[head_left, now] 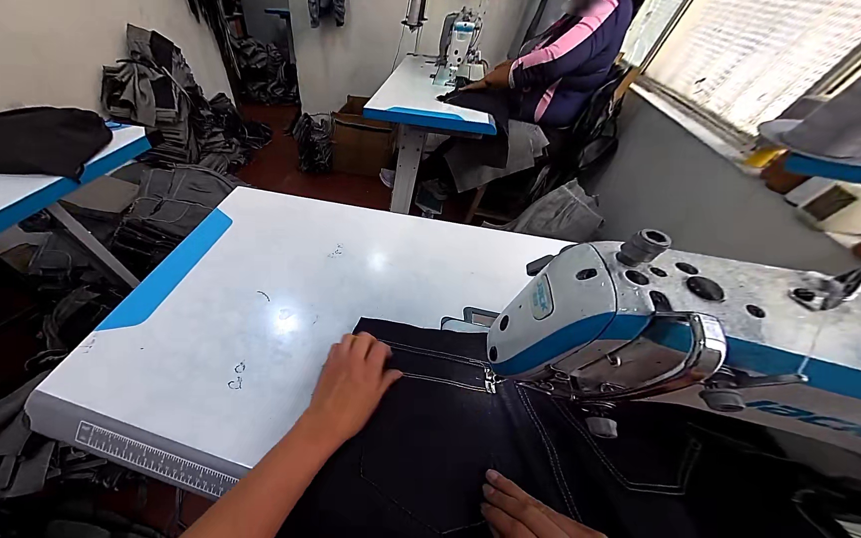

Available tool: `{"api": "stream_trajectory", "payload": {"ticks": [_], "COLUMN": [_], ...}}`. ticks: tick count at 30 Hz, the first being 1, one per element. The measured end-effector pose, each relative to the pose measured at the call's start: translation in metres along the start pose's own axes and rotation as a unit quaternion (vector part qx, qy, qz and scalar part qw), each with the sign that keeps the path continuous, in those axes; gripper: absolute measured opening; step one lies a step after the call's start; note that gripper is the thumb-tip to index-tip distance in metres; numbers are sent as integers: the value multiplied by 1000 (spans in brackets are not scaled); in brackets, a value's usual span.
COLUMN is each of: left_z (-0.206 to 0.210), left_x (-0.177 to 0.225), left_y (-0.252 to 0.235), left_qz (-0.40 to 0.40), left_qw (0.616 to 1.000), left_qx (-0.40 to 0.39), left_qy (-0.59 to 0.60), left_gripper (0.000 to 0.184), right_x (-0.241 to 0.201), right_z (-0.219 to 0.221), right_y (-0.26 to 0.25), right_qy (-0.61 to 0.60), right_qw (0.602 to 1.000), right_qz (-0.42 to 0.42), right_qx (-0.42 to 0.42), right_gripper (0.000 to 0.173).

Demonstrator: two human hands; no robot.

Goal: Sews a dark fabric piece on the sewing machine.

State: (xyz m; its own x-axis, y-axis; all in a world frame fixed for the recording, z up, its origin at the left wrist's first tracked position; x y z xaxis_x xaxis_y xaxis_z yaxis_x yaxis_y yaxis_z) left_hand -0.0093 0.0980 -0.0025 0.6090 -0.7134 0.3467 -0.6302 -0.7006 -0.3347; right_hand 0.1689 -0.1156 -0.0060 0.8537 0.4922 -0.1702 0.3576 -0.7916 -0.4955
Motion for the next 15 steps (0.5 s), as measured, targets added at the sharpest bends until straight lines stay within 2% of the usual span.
{"api": "stream_trajectory", "payload": {"ticks": [2, 4, 10, 15], "left_z": [-13, -19, -24, -24], "left_x": [-16, -20, -22, -22], "left_y": [-4, -9, -24, -26], "left_qz": [-85, -128, -148, -155], "left_qw": [996, 989, 976, 974], "left_qx": [-22, -76, -158, -165], "left_qy": [10, 22, 32, 20], "left_gripper": [34, 36, 35, 36], "right_x": [-2, -4, -6, -7], "right_z": [0, 0, 1, 3], "right_y": [-2, -4, -6, -4], "right_qy": [10, 19, 23, 28], "right_qw": [1000, 1000, 1000, 999], "right_qz": [-1, -2, 6, 21], "right_qx": [4, 3, 9, 21], "right_gripper": [12, 12, 12, 12]}}
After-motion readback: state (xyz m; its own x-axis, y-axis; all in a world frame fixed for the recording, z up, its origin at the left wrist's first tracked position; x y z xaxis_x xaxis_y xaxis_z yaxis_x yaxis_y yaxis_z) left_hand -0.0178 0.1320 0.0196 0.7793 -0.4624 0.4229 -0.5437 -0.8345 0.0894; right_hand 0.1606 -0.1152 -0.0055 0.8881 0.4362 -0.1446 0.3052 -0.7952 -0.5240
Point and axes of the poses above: each hand's wrist, its own y-axis away from the middle knuckle, its own z-axis out of the palm, x = y × z, the point moved 4 cm from there along -y, towards the middle knuckle
